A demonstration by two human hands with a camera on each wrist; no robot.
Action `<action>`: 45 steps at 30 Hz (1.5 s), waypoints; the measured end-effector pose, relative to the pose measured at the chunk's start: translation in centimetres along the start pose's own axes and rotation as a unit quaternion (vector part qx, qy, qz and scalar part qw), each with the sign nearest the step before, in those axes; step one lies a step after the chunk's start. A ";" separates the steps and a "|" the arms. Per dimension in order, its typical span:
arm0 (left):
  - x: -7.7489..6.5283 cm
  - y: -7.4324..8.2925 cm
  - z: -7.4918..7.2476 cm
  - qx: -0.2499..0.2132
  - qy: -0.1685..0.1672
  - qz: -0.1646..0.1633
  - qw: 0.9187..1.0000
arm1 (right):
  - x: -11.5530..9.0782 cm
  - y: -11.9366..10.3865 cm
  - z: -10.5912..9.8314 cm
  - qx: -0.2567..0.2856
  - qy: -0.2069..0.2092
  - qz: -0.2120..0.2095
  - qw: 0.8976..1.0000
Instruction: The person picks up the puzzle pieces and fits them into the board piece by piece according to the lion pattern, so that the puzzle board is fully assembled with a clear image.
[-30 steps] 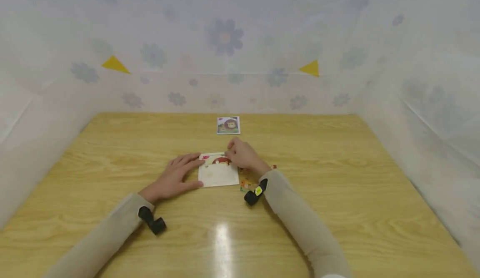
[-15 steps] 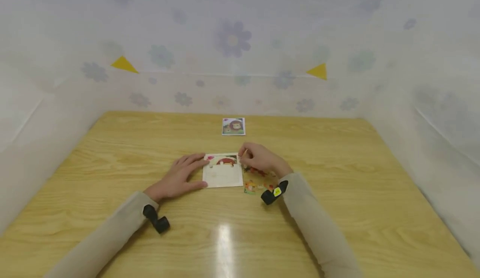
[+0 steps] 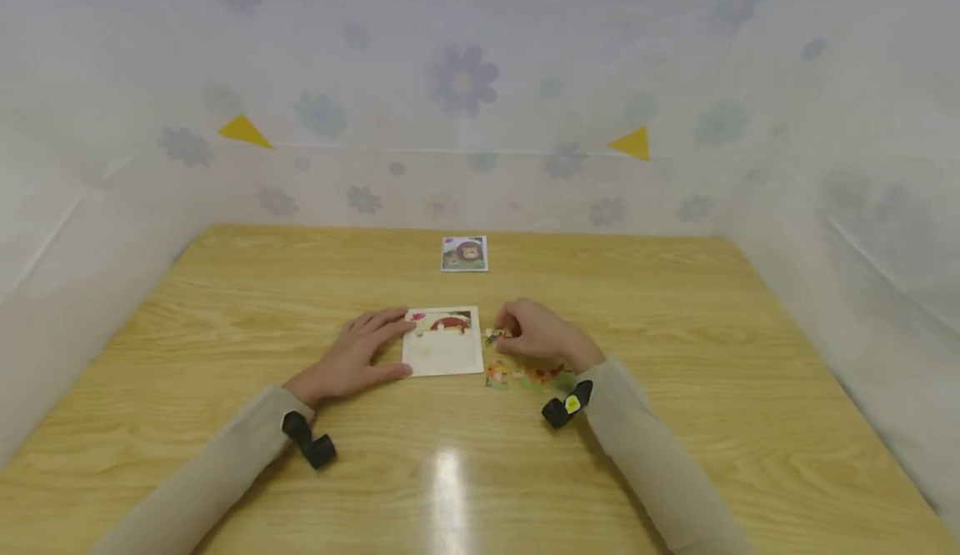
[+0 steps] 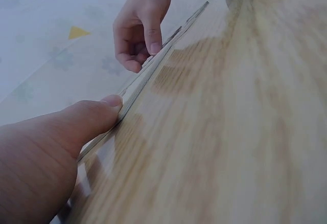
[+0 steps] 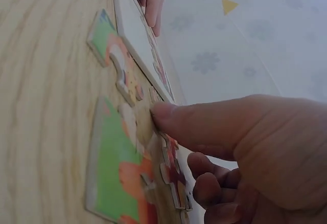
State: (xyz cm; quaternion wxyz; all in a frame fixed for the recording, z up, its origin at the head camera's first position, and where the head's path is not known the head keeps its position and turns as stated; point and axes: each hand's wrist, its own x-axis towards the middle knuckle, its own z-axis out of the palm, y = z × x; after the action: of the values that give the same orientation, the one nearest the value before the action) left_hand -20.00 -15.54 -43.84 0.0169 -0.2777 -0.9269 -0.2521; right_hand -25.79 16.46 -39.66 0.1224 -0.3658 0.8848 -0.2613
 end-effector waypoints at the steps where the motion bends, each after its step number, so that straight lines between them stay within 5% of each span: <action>1: 0.0 0.0 0.0 0.000 0.001 0.000 1.000 | 0.0 -0.1 0.1 0.000 0.003 0.004 1.000; 11: -0.1 -0.2 0.1 0.003 0.001 0.001 1.000 | 0.3 -0.4 0.3 0.083 0.013 0.030 0.996; 19: 0.2 -0.2 -0.2 0.005 0.006 0.003 1.000 | 2.1 -0.5 0.7 0.068 0.074 -0.021 0.995; 27: 0.2 0.0 -0.1 0.003 0.003 -0.003 1.000 | 3.8 -2.4 2.6 0.092 0.044 -0.003 0.995; 45: -0.3 -0.1 0.1 -0.001 0.014 -0.004 1.000 | 6.2 -4.1 4.6 -0.012 0.070 -0.027 0.997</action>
State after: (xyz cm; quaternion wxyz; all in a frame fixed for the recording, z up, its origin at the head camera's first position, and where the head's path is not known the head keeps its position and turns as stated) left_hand -19.82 -15.71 -43.99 0.0285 -0.2706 -0.9274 -0.2568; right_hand -25.86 7.93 -41.33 0.0481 -0.3720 0.8840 -0.2790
